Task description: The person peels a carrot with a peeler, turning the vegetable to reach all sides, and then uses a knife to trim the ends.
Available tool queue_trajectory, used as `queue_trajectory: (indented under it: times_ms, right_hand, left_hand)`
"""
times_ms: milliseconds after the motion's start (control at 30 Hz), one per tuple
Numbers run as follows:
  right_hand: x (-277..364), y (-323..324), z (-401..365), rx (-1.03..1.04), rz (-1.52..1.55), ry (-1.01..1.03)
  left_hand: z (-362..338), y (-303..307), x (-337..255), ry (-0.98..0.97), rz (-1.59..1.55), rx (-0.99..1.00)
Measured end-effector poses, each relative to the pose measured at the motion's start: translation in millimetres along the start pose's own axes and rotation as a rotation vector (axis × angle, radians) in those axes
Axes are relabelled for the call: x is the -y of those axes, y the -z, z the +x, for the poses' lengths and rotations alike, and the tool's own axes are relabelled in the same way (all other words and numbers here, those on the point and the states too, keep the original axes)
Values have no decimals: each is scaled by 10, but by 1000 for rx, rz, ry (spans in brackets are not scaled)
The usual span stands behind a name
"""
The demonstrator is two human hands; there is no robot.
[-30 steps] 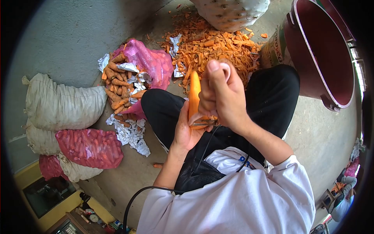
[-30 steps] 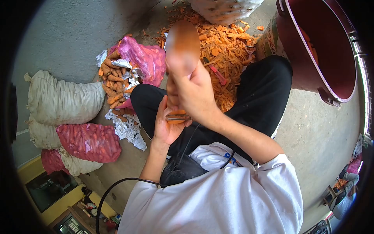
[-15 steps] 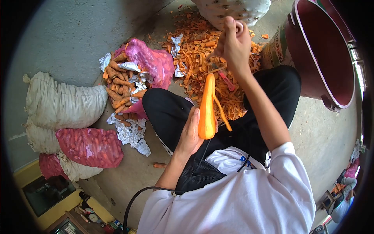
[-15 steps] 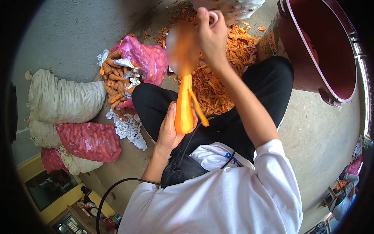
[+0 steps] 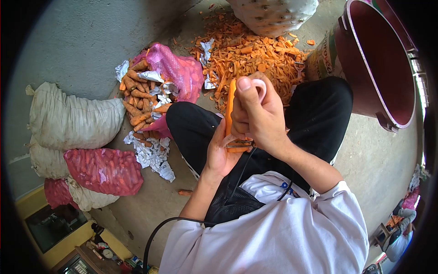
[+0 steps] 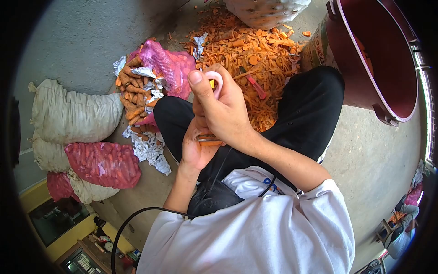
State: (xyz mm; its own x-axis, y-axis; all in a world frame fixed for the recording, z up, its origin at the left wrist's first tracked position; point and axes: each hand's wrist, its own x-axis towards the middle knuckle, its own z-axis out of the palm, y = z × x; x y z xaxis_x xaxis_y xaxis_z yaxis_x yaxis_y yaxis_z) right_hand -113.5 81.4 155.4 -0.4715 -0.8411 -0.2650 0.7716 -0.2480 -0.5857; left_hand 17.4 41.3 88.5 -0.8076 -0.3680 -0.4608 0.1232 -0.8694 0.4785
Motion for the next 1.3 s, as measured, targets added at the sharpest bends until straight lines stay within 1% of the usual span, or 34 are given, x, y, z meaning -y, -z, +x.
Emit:
queue_trajectory:
  times_ms: [67,100,133,167,233,333,433,467,500,567,600,633,700,733,767,800,833,867,900,967,1033,1067,1133,1167,1200,1233,1300]
  right_hand:
    - [-47,60,39,-36,1,-6]
    - [-53,125,121,-64,-153,80]
    - [29,191,272,-93,-223,217]
    - [122,278,467,-126,-289,352]
    - [247,516,980,-205,-325,529]
    - [301,428,891,-174,-262,475]
    - [320,317,663,-146,-210,407]
    - [273,247,500,-123,-205,297]
    - [196,161,320,-99,-196,186]
    - [74,63,99,-54,-63,14]
    - [24,43,32,-34,7,-14]
    - [-67,70,30,-33,-24,33]
    - [-107,126,101,-106,-136,108]
    - [-76,145,172,-136,-150,106]
    - [-24,187,288,-166,-164,104]
    - [5,284,468,-205,-252,303]
    - [171,329,639,-270,-351,447]
    - [264,478,898,-249,-311,601]
    - [350,625,1127,-298,-355,681]
    - [398,638,1101,-253,-321,661]
    - [472,541,1059,-195,-303,630]
    - [398,433,898,-256,-243,548]
    - [274,173,532,-185,-160,401]
    - [212,98,381,-163,-130,281]
    - [143,41,249,-162,-106,202]
    - [86,55,135,-107,-40,150]
    - [3,4,-21,-69,3,87]
  left_hand:
    - [-36,-39,23,-19,22,-18]
    - [-56,-46,38,-37,51,-13]
    - [-71,-49,55,-54,79,-7]
    - [-96,-45,70,-22,76,-23]
    - [-132,-31,72,34,77,-53]
    - [-114,22,72,40,71,-10]
    - [-18,78,90,-15,60,-73]
    - [23,183,120,-35,87,-65]
    - [33,161,105,-27,92,-78]
    - [27,61,43,-20,104,-105]
    - [17,23,32,-35,75,-93]
    - [11,48,29,-19,81,-54]
    - [10,110,24,8,91,28]
    - [5,-58,75,-135,246,-149]
    - [1,-47,68,-165,361,-135]
    - [-16,-25,62,-192,474,-122]
    - [-22,-3,59,-222,589,-109]
    - [-51,25,92,-203,566,-94]
    - [-86,30,118,-204,621,-90]
    - [-129,5,119,-119,521,-78]
    - [-117,-56,33,-8,342,-71]
    - [-120,-67,13,51,250,-71]
    - [-84,65,58,107,23,-24]
    - [-74,114,65,135,-87,-3]
    - [-58,79,75,68,-2,-47]
    - [-69,52,67,42,60,-88]
    - [-75,8,58,-16,181,-164]
